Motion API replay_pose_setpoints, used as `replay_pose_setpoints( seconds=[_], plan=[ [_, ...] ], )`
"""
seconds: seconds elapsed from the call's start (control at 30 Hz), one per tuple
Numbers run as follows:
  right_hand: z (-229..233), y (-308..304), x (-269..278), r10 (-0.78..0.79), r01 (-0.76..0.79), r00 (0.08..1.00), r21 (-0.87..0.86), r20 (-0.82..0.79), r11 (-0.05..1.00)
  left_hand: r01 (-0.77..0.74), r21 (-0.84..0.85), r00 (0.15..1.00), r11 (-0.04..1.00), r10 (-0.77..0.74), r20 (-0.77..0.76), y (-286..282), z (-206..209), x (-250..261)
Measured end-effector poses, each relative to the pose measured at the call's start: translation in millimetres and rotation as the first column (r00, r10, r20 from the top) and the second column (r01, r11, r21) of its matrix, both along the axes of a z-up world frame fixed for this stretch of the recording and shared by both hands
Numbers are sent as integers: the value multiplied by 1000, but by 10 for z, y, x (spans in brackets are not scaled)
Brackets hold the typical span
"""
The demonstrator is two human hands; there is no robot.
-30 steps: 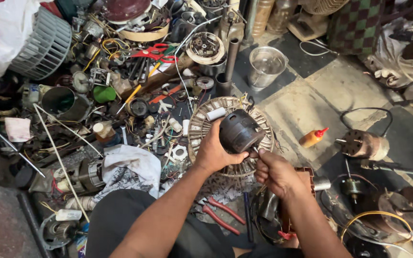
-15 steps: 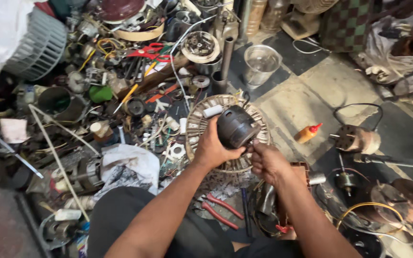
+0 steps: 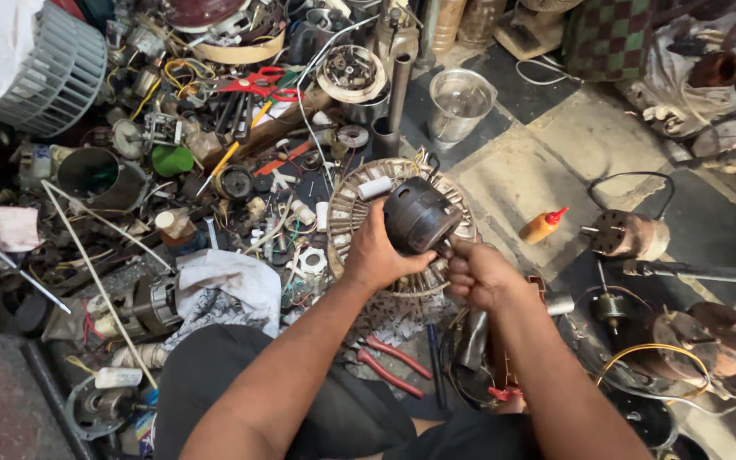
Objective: The person works on a fan motor assembly on the floor, using pliers to manipulate wires and components, cleaning parts with a cloth, and handling various motor housings and stators.
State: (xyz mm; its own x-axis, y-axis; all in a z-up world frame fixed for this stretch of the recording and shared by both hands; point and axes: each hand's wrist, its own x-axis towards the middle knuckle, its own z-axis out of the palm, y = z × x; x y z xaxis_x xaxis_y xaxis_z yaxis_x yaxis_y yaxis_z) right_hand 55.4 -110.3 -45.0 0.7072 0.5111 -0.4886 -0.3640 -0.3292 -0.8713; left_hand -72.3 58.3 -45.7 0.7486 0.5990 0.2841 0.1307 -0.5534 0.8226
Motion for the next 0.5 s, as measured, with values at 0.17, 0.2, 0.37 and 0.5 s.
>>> replay_pose_setpoints(
  seconds=[0.17, 0.2, 0.37, 0.5],
  plan=[
    [130, -38, -296, -20, 129, 822, -151, 569, 980, -12, 17, 1000, 1000, 11, 15, -1, 33, 16],
    [126, -64, -421, -6, 191, 695, -176, 719, 966, -14, 20, 1000, 1000, 14, 17, 5, 37, 15],
    [-9, -116, -556, 1, 179, 210, -39, 978, 983, -12, 14, 999, 1000, 11, 41, -19, 1, 8],
    [-91, -111, -471, 90, 228, 151, -124, 984, 966, -13, 36, 1000, 999, 12, 27, -18, 32, 16]
  ],
)
